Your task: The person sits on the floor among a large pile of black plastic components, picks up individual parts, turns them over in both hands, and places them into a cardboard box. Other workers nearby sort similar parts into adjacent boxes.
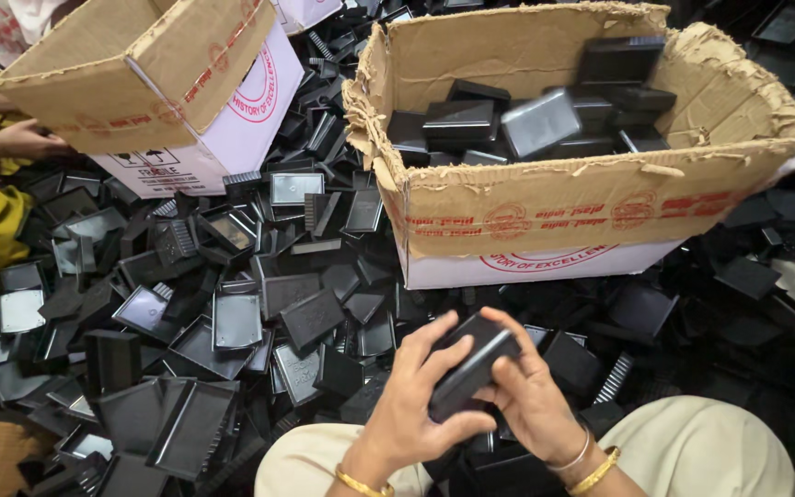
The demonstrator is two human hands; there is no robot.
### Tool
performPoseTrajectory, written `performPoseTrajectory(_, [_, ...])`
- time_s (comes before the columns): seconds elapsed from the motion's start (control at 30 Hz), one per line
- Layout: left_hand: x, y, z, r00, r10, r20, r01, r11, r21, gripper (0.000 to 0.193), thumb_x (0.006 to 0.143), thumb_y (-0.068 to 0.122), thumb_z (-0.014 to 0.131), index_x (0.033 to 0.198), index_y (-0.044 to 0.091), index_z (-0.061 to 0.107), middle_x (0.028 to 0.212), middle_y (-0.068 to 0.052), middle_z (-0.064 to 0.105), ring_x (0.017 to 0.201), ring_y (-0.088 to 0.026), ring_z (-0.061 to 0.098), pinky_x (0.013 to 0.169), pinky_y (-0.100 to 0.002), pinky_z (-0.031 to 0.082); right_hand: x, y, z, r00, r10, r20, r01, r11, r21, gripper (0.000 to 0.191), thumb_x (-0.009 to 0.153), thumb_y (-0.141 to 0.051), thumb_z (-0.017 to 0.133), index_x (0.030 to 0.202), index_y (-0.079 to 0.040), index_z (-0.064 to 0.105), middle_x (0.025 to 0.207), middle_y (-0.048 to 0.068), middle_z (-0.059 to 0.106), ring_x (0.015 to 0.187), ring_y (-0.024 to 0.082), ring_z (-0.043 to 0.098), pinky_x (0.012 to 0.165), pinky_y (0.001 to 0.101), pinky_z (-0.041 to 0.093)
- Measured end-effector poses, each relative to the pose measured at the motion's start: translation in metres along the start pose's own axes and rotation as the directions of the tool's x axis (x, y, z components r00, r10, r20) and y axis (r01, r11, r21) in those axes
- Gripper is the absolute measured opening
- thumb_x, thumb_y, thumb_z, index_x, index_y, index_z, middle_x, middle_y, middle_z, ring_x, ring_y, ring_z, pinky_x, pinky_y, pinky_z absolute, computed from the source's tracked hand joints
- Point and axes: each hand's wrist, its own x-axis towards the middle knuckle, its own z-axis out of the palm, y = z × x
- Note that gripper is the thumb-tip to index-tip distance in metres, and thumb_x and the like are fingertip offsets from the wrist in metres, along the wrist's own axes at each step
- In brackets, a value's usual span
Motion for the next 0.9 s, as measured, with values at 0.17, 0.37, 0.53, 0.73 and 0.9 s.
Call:
performPoseTrajectory(0.17, [-0.017,-0.003,0.007,0.956,-0.179,-0.231,0.179,0.984,-0.021,0.039,0.089,0.019,0.082,0.123,0.005,0.068,0.111,-0.013,0.076,0.101,-0.031,0.078,0.090,-0.035,0.061,0.007,-0.029,0.017,0.998,0.011,0.060,0.015,0.913,-0.408,0.054,0.088,-0.016,0.072,0.138,-0.013,0.052,0.123,0.007,0.069,0.113,0.016,0.066,0.100,0.0346,0.055])
performPoseTrajectory(0.37, [-0.006,-0.047,-0.026,0.985,-0.044,-0.164,0.037,0.998,-0.042,0.040,0.088,0.013,0.075,0.124,0.002,0.063,0.125,-0.017,0.071,0.115,-0.032,0.071,0.098,-0.039,0.054,0.032,-0.105,0.065,0.761,-0.410,0.503,0.503,-0.116,-0.856,0.037,0.069,-0.011,0.088,0.101,-0.010,0.070,0.095,0.008,0.071,0.090,0.018,0.069,0.079,0.0320,0.056])
performPoseTrajectory(0.53, [0.016,-0.124,-0.067,0.950,-0.163,-0.268,0.291,0.775,0.561,0.037,0.091,0.014,0.074,0.127,0.008,0.064,0.122,-0.012,0.067,0.116,-0.034,0.061,0.101,-0.044,0.049,0.100,-0.176,0.092,0.346,-0.732,0.586,0.371,-0.467,-0.802,0.045,0.102,-0.003,0.076,0.136,0.007,0.048,0.136,0.019,0.050,0.129,0.031,0.049,0.111,0.0430,0.042])
performPoseTrajectory(0.73, [0.006,-0.165,-0.072,0.849,-0.526,-0.041,0.239,0.315,0.918,0.070,0.063,0.030,0.087,0.125,0.013,0.059,0.137,-0.020,0.048,0.118,-0.035,0.049,0.091,-0.049,0.045,0.106,-0.021,0.067,0.899,0.067,0.432,0.437,-0.157,-0.885,0.037,0.090,-0.022,0.069,0.124,-0.009,0.063,0.116,0.016,0.063,0.104,0.036,0.061,0.086,0.0457,0.052])
performPoseTrajectory(0.9, [-0.013,-0.160,-0.078,0.851,-0.524,-0.022,0.180,0.252,0.951,0.067,0.067,0.027,0.084,0.127,0.013,0.059,0.125,-0.013,0.056,0.115,-0.031,0.053,0.090,-0.046,0.046,0.107,0.048,0.050,0.973,0.216,0.075,0.159,-0.407,-0.899,0.054,0.082,-0.036,0.077,0.131,-0.020,0.061,0.140,0.028,0.043,0.127,0.053,0.043,0.098,0.0566,0.042])
